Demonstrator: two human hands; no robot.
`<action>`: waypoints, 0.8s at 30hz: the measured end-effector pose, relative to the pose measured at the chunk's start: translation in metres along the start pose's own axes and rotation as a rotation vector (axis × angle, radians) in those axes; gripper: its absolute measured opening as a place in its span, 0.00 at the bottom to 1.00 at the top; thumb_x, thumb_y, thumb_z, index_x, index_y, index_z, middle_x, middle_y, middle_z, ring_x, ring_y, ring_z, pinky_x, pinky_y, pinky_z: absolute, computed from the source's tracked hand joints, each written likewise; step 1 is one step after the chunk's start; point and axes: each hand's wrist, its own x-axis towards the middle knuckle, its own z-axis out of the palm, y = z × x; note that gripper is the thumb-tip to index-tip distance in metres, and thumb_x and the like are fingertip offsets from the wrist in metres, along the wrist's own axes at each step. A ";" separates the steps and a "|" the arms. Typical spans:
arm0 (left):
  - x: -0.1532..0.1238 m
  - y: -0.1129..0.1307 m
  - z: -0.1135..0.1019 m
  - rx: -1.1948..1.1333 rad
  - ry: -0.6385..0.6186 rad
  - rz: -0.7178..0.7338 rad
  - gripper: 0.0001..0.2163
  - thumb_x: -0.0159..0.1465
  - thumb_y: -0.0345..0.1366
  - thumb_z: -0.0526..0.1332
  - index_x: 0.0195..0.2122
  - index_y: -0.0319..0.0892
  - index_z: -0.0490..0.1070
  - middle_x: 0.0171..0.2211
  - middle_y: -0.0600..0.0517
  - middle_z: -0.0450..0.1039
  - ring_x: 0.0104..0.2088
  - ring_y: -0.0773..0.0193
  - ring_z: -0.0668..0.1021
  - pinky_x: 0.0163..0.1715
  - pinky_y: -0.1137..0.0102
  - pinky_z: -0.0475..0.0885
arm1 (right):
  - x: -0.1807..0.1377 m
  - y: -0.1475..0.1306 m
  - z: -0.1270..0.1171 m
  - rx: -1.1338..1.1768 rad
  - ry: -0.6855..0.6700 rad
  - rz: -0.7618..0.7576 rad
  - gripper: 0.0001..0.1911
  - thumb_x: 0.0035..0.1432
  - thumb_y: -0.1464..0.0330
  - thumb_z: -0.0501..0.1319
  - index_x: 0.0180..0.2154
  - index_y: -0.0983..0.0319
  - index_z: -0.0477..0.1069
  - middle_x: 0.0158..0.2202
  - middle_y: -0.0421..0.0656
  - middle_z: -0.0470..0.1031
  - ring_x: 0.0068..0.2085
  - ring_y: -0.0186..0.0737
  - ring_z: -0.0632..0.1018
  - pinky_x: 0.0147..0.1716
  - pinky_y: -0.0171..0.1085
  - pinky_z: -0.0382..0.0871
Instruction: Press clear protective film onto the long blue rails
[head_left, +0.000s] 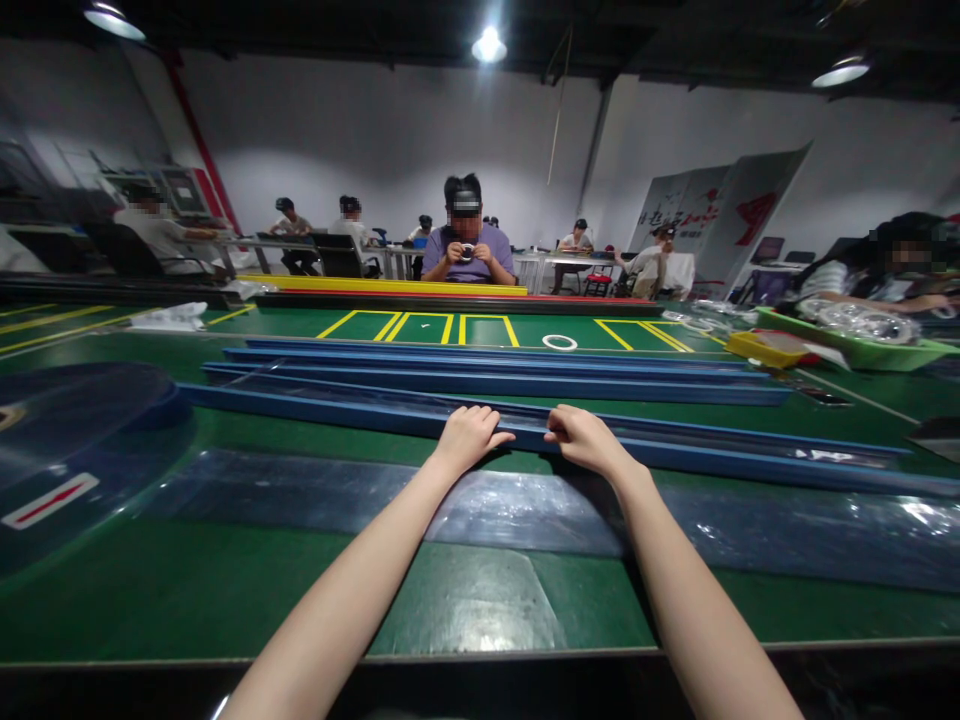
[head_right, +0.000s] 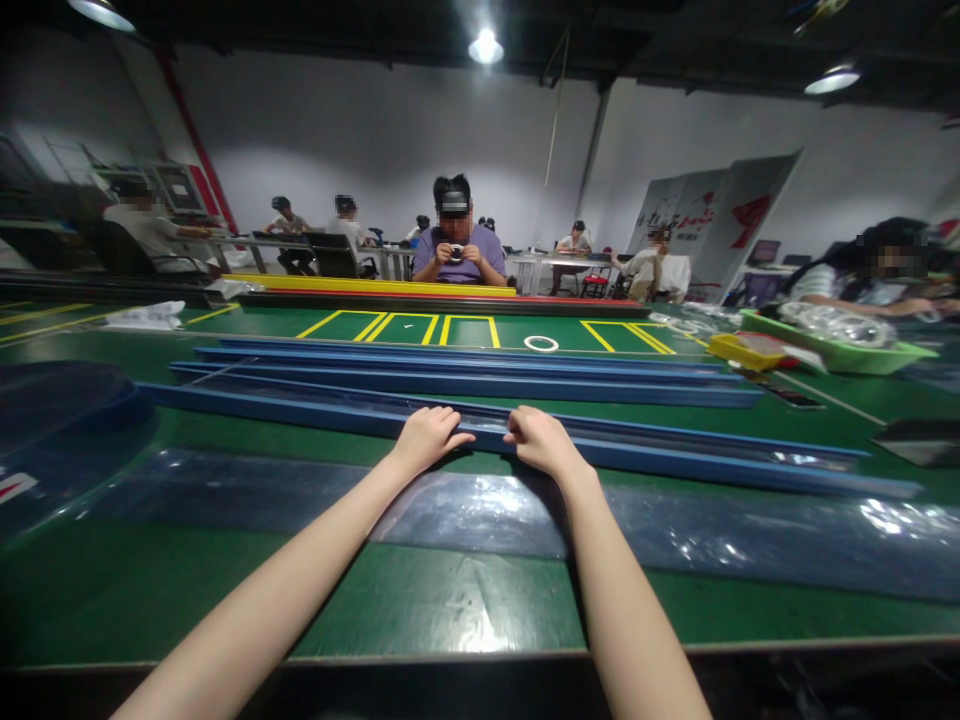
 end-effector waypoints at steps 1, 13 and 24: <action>0.000 0.000 0.000 0.003 0.003 0.001 0.19 0.61 0.52 0.51 0.27 0.39 0.67 0.25 0.50 0.71 0.28 0.63 0.72 0.28 0.69 0.57 | 0.000 0.000 -0.001 -0.005 -0.006 0.005 0.02 0.52 0.71 0.55 0.30 0.62 0.67 0.30 0.42 0.69 0.31 0.33 0.68 0.28 0.30 0.54; 0.000 -0.001 -0.001 0.010 0.025 0.018 0.20 0.61 0.52 0.52 0.26 0.39 0.67 0.25 0.50 0.72 0.29 0.63 0.72 0.29 0.69 0.56 | -0.015 0.038 -0.012 0.064 -0.084 0.189 0.03 0.49 0.68 0.57 0.26 0.61 0.65 0.26 0.41 0.71 0.26 0.33 0.68 0.24 0.30 0.54; 0.000 -0.001 0.002 -0.001 0.014 -0.002 0.20 0.60 0.52 0.52 0.26 0.39 0.67 0.24 0.50 0.72 0.28 0.63 0.72 0.28 0.69 0.57 | -0.012 0.020 -0.016 -0.045 -0.071 0.145 0.12 0.52 0.59 0.56 0.26 0.61 0.65 0.28 0.43 0.72 0.29 0.35 0.69 0.26 0.32 0.55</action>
